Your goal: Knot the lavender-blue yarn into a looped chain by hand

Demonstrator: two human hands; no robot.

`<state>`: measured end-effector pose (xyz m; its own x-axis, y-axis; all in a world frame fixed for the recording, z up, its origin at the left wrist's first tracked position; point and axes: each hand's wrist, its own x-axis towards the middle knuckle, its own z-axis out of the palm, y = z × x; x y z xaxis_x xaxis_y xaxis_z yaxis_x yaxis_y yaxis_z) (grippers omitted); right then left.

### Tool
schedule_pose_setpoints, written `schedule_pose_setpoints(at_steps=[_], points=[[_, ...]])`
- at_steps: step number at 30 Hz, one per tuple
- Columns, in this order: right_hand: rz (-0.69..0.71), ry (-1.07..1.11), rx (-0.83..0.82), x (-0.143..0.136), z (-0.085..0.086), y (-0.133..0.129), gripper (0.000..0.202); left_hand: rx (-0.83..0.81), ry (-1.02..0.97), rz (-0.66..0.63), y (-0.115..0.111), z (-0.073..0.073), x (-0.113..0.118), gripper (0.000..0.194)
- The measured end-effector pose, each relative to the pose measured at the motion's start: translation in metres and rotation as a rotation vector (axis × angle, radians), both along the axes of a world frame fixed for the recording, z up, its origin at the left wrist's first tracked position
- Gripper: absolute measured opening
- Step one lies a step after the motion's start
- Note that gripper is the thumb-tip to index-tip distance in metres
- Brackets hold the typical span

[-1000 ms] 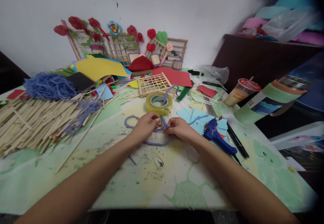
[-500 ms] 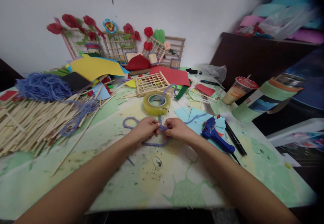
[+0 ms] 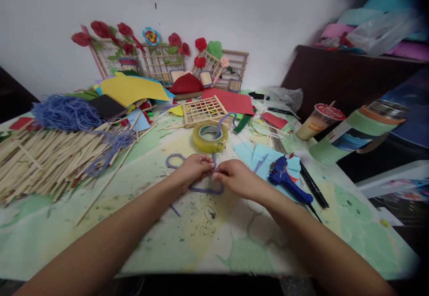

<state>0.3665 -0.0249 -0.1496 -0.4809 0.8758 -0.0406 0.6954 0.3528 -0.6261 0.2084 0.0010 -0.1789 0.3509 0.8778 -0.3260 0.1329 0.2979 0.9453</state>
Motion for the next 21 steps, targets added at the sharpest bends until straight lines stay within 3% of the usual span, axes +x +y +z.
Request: schedule_pose_setpoints(at_steps=[6,11,13,16,18,21], points=[[0.087,-0.143,0.031,-0.016,-0.006,-0.021,0.022,-0.084,-0.176,-0.084,-0.001,0.003,-0.007,0.019],[0.225,-0.070,0.046,-0.016,-0.002,-0.027,0.038,-0.078,-0.203,0.003,-0.003,0.002,-0.005,0.029],[0.095,0.059,0.075,-0.014,0.000,-0.022,0.040,-0.083,-0.205,0.032,-0.003,0.002,-0.004,0.029],[-0.232,0.349,0.105,-0.011,-0.006,-0.008,0.022,-0.094,-0.199,0.015,-0.005,0.004,-0.004,0.027],[-0.347,0.549,-0.047,-0.009,-0.014,0.001,0.020,-0.101,-0.190,-0.006,-0.006,0.006,-0.005,0.027],[-0.346,0.778,-0.399,-0.011,-0.023,0.007,0.029,-0.098,-0.207,-0.013,-0.006,0.007,-0.005,0.028]])
